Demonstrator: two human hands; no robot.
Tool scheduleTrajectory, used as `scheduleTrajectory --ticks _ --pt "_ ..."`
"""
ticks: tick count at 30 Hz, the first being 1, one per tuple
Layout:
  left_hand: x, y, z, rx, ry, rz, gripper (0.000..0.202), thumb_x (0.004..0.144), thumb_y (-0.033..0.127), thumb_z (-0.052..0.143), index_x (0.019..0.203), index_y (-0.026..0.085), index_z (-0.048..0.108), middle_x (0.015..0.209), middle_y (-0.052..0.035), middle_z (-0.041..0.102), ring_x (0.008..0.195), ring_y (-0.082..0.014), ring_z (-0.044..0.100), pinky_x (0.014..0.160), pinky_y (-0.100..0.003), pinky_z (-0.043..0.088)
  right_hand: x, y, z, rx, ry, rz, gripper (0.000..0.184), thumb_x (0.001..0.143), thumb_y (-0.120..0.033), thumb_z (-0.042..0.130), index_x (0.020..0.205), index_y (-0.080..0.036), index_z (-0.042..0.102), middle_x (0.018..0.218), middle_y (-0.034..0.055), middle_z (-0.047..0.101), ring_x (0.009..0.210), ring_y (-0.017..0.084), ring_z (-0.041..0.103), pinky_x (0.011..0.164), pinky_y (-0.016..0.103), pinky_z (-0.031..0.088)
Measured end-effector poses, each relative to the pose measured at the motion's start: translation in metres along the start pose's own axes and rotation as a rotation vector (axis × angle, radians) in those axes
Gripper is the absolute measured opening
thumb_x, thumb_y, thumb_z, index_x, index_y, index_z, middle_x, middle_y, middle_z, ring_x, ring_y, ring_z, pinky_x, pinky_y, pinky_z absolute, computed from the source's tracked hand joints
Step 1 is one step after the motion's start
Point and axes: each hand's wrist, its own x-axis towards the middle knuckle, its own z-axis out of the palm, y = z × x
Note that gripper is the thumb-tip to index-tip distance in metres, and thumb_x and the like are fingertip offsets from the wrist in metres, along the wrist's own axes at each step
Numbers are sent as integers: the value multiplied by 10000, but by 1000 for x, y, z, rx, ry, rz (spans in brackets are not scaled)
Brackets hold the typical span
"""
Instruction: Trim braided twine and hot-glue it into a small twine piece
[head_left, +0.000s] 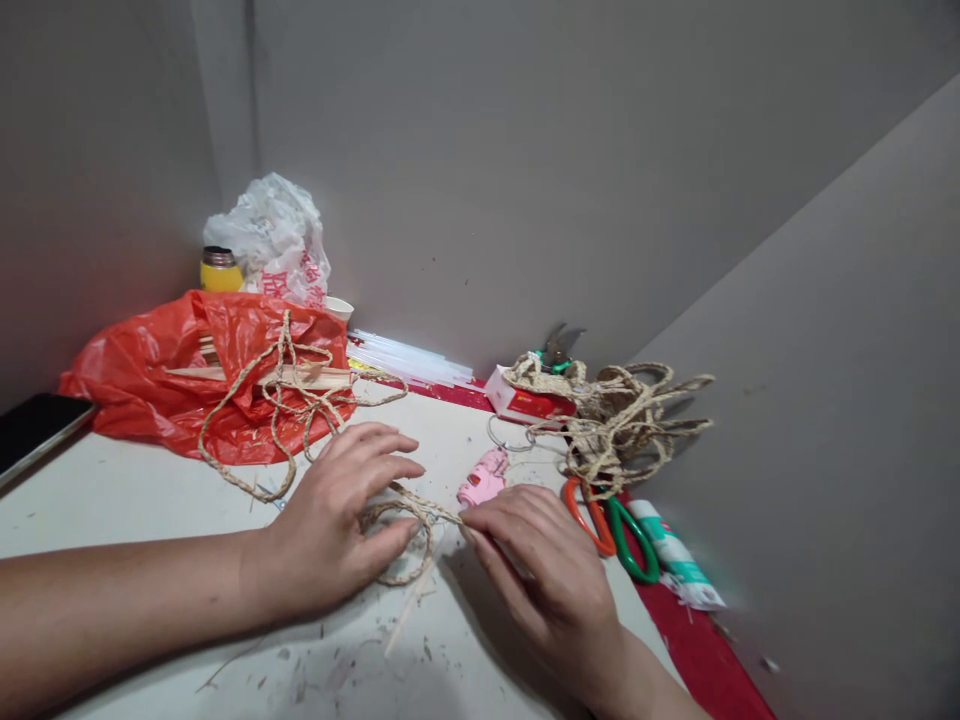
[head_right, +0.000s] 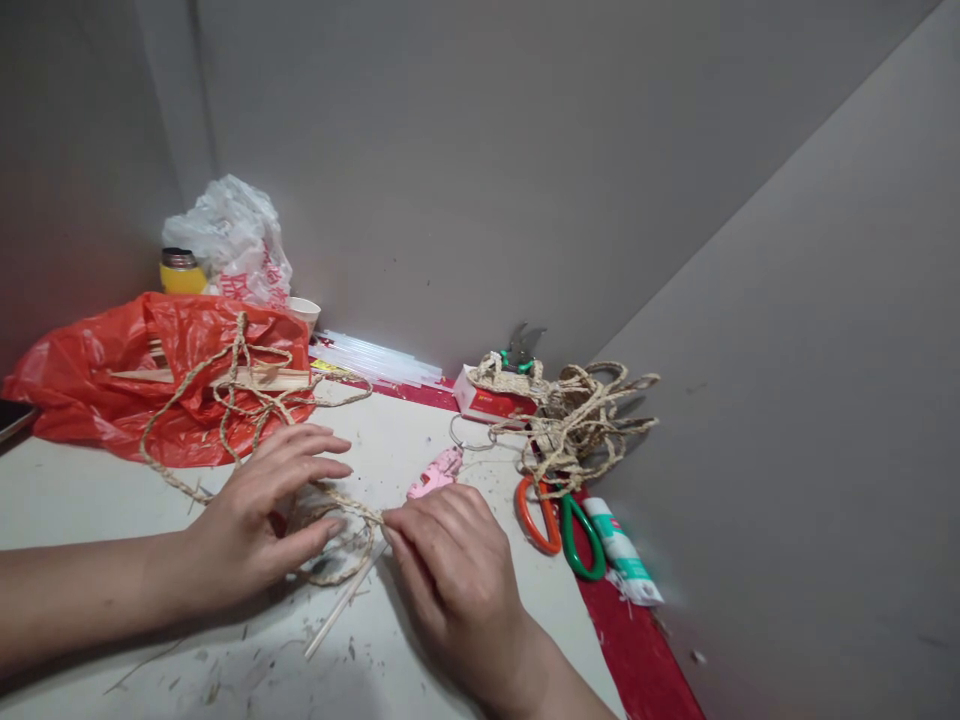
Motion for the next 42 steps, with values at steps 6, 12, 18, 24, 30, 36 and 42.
scheduleTrajectory --ticks 6,12,18,24,30,36,42 --pt "0 -1 0 6 -11 6 109 814 162 599 916 178 633 1158 -100 634 1176 -239 474 1001 -439 392 0 -3 2 43 2 21 215 838 -42 547 995 -184 585 771 56 647 708 192 586 654 350 434" --pt "-1 -2 1 -5 -13 23 100 806 128 590 867 180 650 1107 -86 654 1161 -235 486 999 -434 390 1 -5 4 61 23 14 203 834 -38 558 985 -169 596 766 51 647 698 185 591 652 342 434" --pt "0 -3 0 36 -41 42 97 822 176 599 881 198 673 1145 -78 638 1177 -248 465 1000 -448 381 -1 -4 5 49 8 19 201 837 -32 559 986 -163 589 768 51 642 704 186 579 657 350 426" --pt "0 -4 1 74 -44 77 106 836 160 580 867 197 675 1146 -74 635 1185 -249 454 1007 -444 371 -1 -7 6 -38 16 6 299 837 -76 578 1127 -144 555 933 102 657 860 225 588 744 380 449" --pt "-4 -1 2 108 -57 153 116 831 151 585 896 194 670 1157 -75 634 1195 -265 447 987 -454 379 2 -17 8 -227 1 -57 233 850 -118 598 1081 -129 611 813 86 635 739 214 535 669 364 406" --pt "-7 3 5 89 -67 198 147 815 127 587 918 197 666 1153 -73 637 1196 -270 454 990 -460 377 0 -20 14 -251 -36 -63 123 857 -108 588 959 -128 654 688 58 613 656 193 504 629 345 358" --pt "-3 7 -2 -31 40 104 438 824 120 565 1252 190 508 1309 -114 539 1230 -231 467 1045 -405 371 -3 -15 13 -111 5 49 140 849 -85 569 954 -146 637 728 56 593 671 183 513 623 327 363"
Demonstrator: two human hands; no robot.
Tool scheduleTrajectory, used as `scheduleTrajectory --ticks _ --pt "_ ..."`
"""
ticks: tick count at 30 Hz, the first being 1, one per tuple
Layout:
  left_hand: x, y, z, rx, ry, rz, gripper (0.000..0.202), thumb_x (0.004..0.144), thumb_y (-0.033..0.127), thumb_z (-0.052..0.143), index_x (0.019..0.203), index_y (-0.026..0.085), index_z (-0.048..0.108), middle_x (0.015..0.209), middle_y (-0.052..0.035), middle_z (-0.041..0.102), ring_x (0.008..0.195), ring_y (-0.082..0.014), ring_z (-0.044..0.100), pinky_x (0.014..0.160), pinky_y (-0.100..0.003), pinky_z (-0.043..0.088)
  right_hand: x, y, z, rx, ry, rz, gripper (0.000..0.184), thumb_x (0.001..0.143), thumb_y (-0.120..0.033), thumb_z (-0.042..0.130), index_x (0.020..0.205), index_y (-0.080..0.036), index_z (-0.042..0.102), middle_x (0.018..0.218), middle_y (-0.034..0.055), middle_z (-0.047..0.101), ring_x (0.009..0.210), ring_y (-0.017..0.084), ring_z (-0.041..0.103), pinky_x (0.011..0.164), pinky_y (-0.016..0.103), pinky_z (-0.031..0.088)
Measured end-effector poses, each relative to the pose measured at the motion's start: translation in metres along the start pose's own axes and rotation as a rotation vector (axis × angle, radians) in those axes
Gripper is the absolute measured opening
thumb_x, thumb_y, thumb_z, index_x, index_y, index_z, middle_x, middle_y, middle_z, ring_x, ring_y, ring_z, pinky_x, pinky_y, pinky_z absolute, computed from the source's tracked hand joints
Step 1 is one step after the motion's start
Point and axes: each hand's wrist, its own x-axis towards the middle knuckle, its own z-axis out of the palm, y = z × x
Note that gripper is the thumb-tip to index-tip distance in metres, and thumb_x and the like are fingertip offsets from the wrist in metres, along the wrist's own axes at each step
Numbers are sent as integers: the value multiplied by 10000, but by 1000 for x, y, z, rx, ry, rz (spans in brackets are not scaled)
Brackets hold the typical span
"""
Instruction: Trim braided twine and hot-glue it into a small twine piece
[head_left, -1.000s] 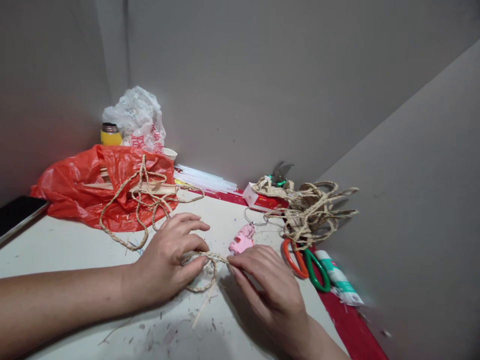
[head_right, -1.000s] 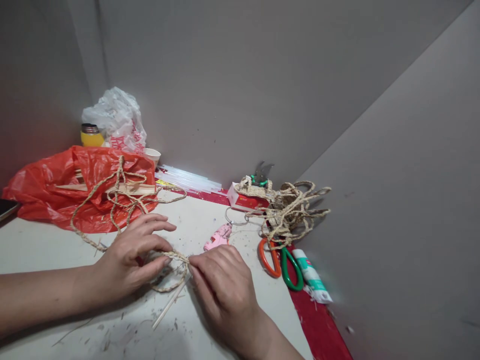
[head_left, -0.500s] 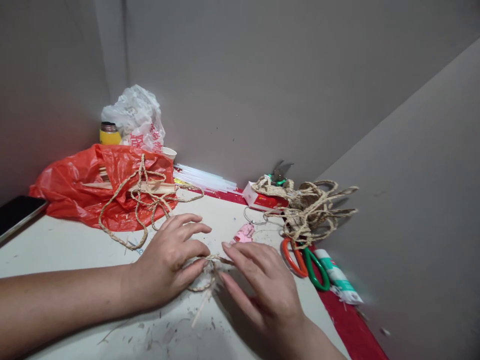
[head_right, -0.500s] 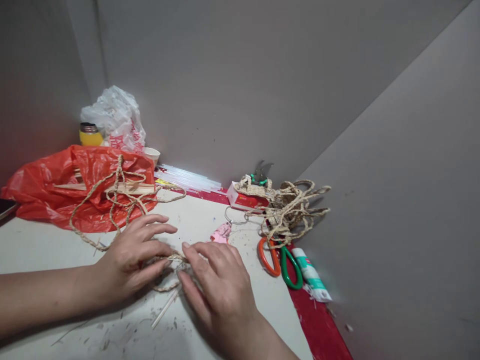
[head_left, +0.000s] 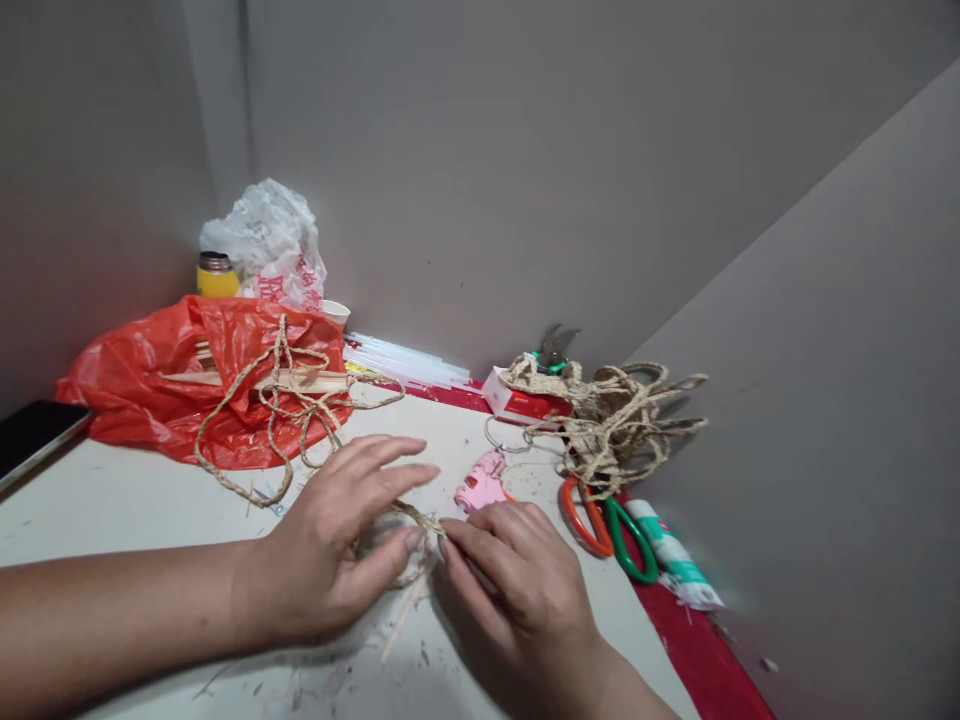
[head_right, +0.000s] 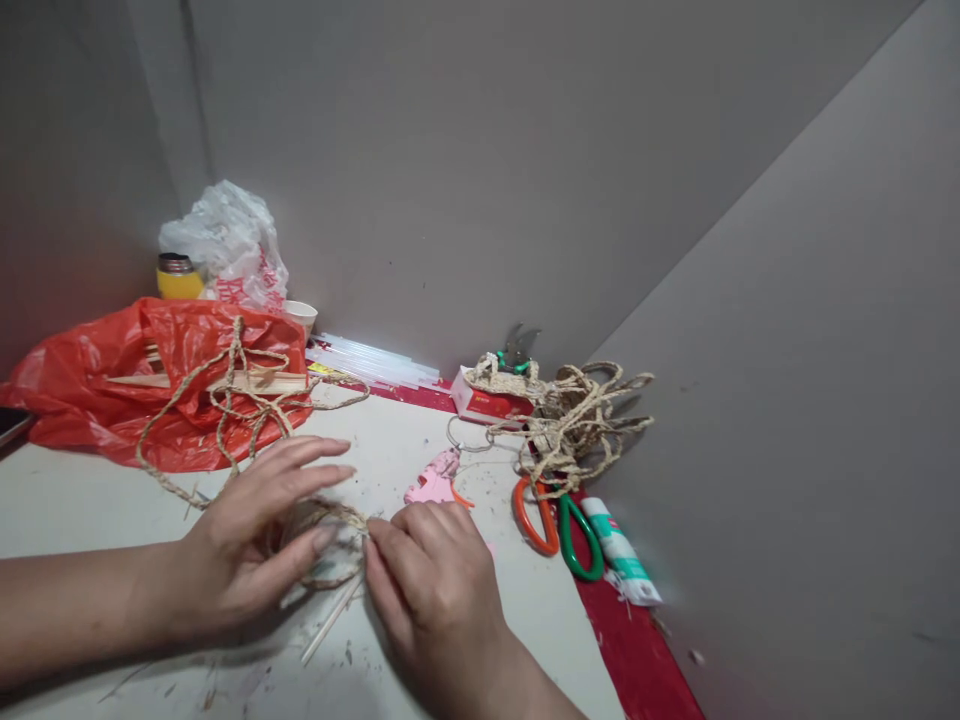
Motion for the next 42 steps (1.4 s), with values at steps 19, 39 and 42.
scheduleTrajectory --ticks 19,39,42 --pt "27 -39 -16 -251 268 -557 322 864 257 555 1179 193 571 1088 -63 626 952 -179 587 891 -346 461 3 20 0 239 97 329 132 869 -190 566 799 -176 677 678 33 575 598 155 552 500 248 417" --pt "24 1 -12 -1023 -287 -1037 208 740 300 726 793 136 611 668 -17 685 555 -79 549 554 -188 387 5 13 -7 -90 168 131 77 855 -127 584 850 -176 644 682 35 604 624 175 528 590 301 381" --pt "19 5 -9 -1170 -325 -1066 218 733 294 740 808 137 608 689 -33 703 574 -88 578 581 -196 400 5 10 -8 -45 182 146 87 849 -119 587 861 -183 645 693 35 633 630 174 558 597 301 404"
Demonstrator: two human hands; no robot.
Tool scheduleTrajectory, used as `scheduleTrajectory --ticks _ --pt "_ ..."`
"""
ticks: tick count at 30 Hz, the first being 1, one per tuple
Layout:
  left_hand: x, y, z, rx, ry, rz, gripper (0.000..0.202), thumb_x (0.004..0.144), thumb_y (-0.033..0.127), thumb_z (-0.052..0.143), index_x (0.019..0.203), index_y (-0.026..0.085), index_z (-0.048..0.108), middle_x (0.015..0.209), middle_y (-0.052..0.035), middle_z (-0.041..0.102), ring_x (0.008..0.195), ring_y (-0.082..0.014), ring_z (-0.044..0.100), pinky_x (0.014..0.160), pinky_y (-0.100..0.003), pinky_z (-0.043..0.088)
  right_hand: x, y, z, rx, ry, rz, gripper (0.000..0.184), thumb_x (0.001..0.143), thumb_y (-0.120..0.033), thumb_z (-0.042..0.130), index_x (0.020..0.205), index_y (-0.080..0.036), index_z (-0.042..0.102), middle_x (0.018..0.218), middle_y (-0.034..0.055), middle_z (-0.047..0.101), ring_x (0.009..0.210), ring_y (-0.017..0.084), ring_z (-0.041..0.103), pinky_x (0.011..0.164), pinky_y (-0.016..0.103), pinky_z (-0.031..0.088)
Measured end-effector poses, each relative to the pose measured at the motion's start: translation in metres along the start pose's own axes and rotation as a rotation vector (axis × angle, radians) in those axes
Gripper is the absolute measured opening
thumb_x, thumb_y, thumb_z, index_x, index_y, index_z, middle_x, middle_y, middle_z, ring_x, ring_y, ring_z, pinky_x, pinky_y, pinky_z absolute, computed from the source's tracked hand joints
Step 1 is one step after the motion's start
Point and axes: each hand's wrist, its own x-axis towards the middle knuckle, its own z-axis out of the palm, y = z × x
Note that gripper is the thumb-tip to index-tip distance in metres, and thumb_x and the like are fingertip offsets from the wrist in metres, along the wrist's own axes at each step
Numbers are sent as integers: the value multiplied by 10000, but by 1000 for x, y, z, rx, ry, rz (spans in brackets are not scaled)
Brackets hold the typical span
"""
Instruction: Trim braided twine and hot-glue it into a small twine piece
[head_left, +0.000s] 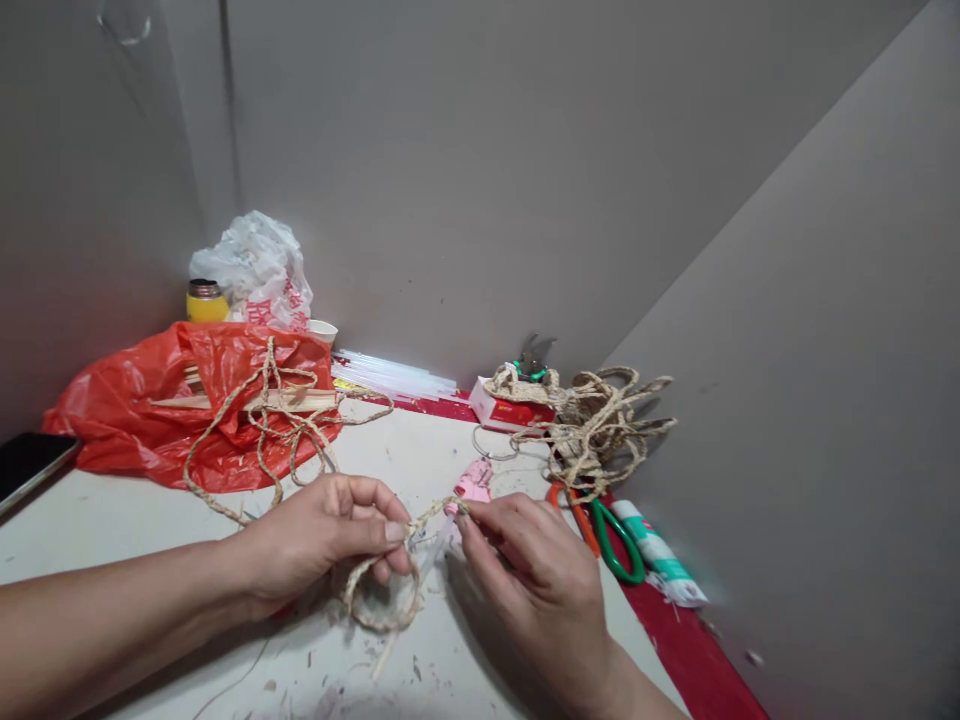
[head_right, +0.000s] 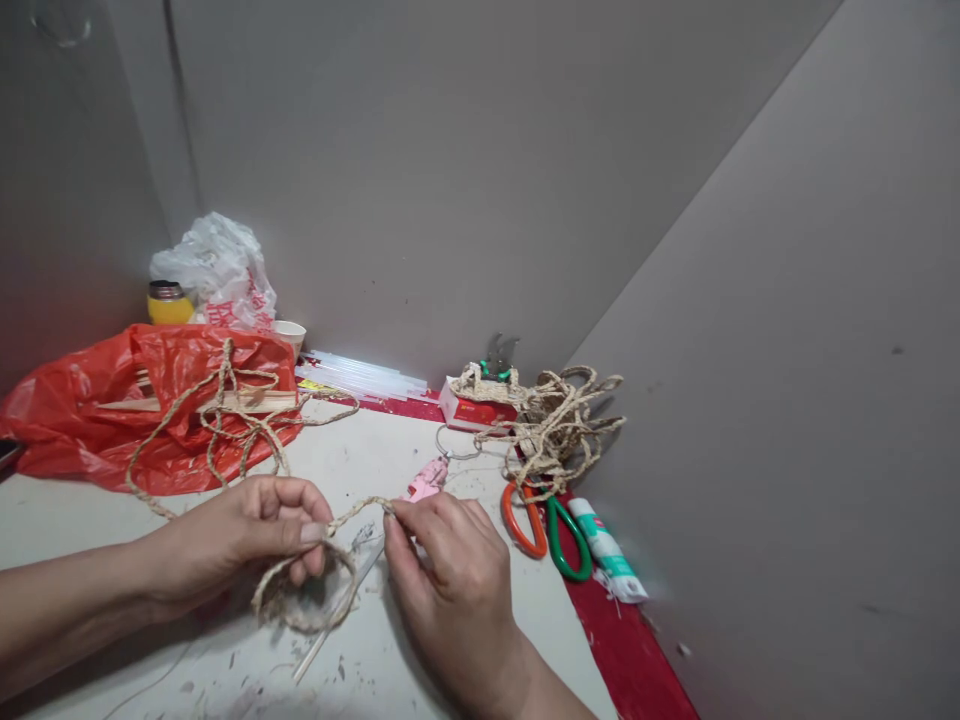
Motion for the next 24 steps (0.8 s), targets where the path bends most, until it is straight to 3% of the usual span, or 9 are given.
scheduleTrajectory --ticks 5,9,17,24 --pt "-1 -13 8 -68 -60 -58 257 713 306 757 828 149 590 696 -55 719 554 -103 588 561 -208 401 -1 -6 3 180 11 118 93 828 -122 590 819 -190 652 690 28 657 618 165 605 588 285 466" --pt "2 -21 11 -54 -96 -34 295 702 338 761 829 144 578 681 -53 711 545 -99 575 583 -222 414 0 -14 4 358 -6 319 109 779 -130 597 714 -194 658 628 11 663 568 153 616 550 250 496" --pt "1 -21 14 68 -7 33 284 731 363 728 838 148 575 660 -22 682 555 -89 534 589 -214 386 7 -22 3 660 -130 782 106 673 -265 682 600 -189 699 540 21 663 505 153 570 487 240 462" --pt "2 -23 17 172 38 85 259 747 380 688 787 148 580 683 -16 648 627 -116 548 631 -230 387 3 -18 6 919 -190 935 186 695 -328 728 608 -171 676 532 21 647 519 147 564 538 258 460"
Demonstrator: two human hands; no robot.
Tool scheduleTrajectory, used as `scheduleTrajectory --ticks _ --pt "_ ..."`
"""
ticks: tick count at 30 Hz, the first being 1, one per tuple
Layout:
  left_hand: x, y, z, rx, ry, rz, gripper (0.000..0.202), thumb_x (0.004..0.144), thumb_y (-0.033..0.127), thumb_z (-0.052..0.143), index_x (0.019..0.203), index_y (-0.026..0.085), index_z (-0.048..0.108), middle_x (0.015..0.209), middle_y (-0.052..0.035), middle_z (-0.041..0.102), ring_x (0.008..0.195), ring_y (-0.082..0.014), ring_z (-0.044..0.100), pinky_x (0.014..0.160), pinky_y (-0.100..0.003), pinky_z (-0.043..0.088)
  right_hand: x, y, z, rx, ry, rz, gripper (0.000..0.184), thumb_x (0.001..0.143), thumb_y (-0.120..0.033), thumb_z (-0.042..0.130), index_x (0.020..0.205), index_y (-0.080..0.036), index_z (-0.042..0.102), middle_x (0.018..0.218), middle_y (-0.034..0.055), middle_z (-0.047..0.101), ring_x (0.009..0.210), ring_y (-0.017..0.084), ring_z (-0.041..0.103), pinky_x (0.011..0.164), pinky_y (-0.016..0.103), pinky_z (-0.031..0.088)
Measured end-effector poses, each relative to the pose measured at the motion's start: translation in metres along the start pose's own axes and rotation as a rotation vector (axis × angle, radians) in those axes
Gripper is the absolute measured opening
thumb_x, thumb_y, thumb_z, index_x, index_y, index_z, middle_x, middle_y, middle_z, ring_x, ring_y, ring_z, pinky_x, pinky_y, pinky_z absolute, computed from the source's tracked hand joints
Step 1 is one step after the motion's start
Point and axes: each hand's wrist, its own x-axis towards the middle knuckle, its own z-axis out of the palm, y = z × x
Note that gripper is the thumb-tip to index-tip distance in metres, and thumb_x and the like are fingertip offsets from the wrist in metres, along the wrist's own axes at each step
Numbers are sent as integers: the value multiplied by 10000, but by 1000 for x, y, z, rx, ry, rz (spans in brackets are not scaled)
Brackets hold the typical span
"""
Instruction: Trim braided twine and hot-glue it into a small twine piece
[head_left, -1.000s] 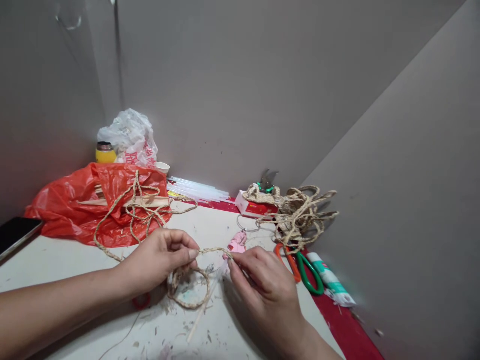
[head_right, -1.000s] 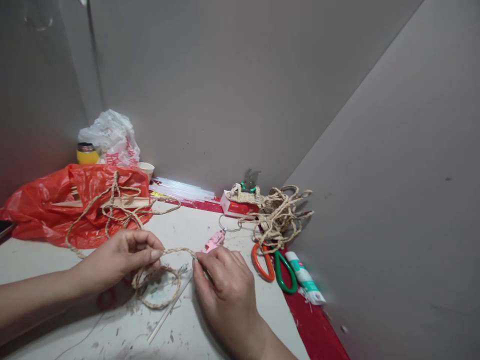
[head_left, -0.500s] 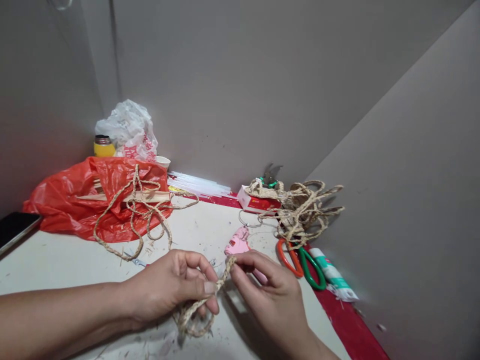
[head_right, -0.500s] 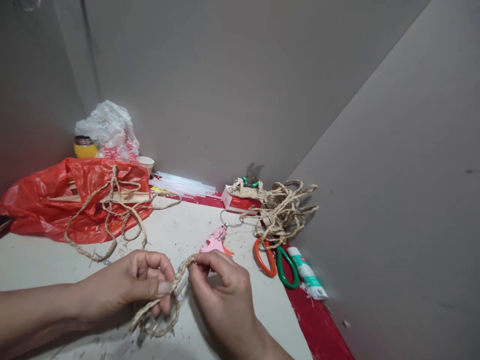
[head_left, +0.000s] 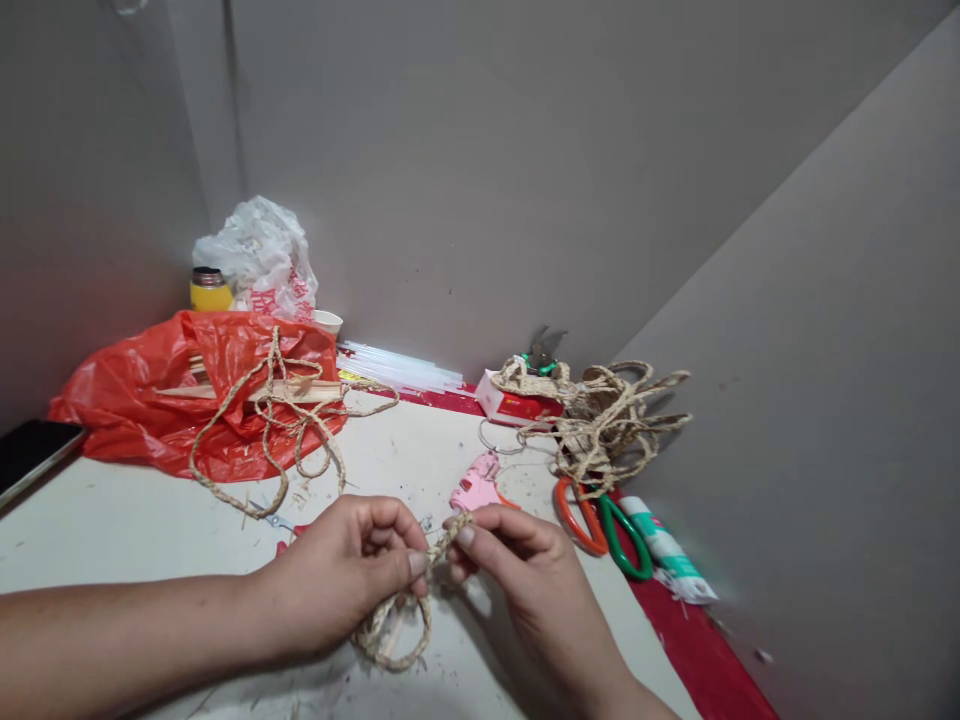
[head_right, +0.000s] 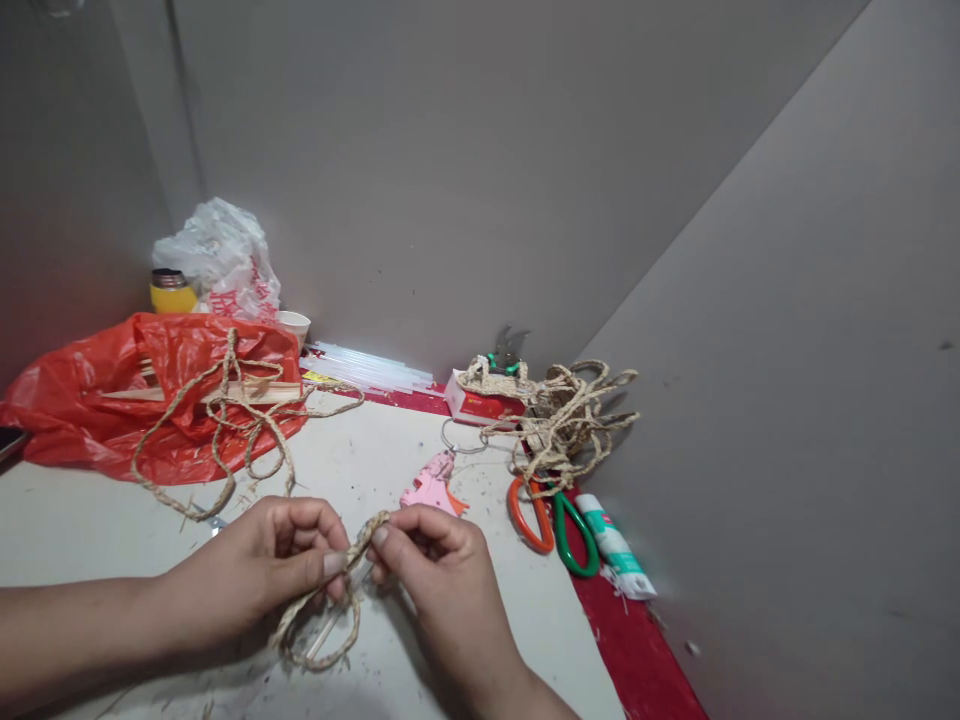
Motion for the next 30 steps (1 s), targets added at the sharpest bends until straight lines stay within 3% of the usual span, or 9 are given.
scheduleTrajectory --ticks 6,16,25,30 --pt "-2 0 1 185 60 100 167 784 319 621 786 161 564 720 0 583 667 -125 488 612 -234 355 0 4 0 112 -48 27 229 723 -362 743 640 -157 682 559 19 655 532 132 568 571 253 473" --pt "-3 4 5 15 34 41 157 751 279 662 736 169 551 800 -44 693 826 -174 627 703 -251 424 2 7 1 184 -30 55 230 672 -361 801 669 -152 706 582 28 685 527 130 609 571 248 497" --pt "0 -3 1 119 103 79 104 779 236 592 751 155 533 703 -4 598 671 -118 517 622 -234 375 2 9 -1 170 -82 36 221 738 -385 749 754 -165 732 670 34 710 597 131 637 629 241 509" --pt "-2 -6 1 280 156 169 85 805 220 543 741 171 514 635 40 488 604 -101 437 568 -220 355 -1 7 2 40 3 1 321 675 -424 778 878 -177 744 687 46 715 615 151 626 618 262 510"
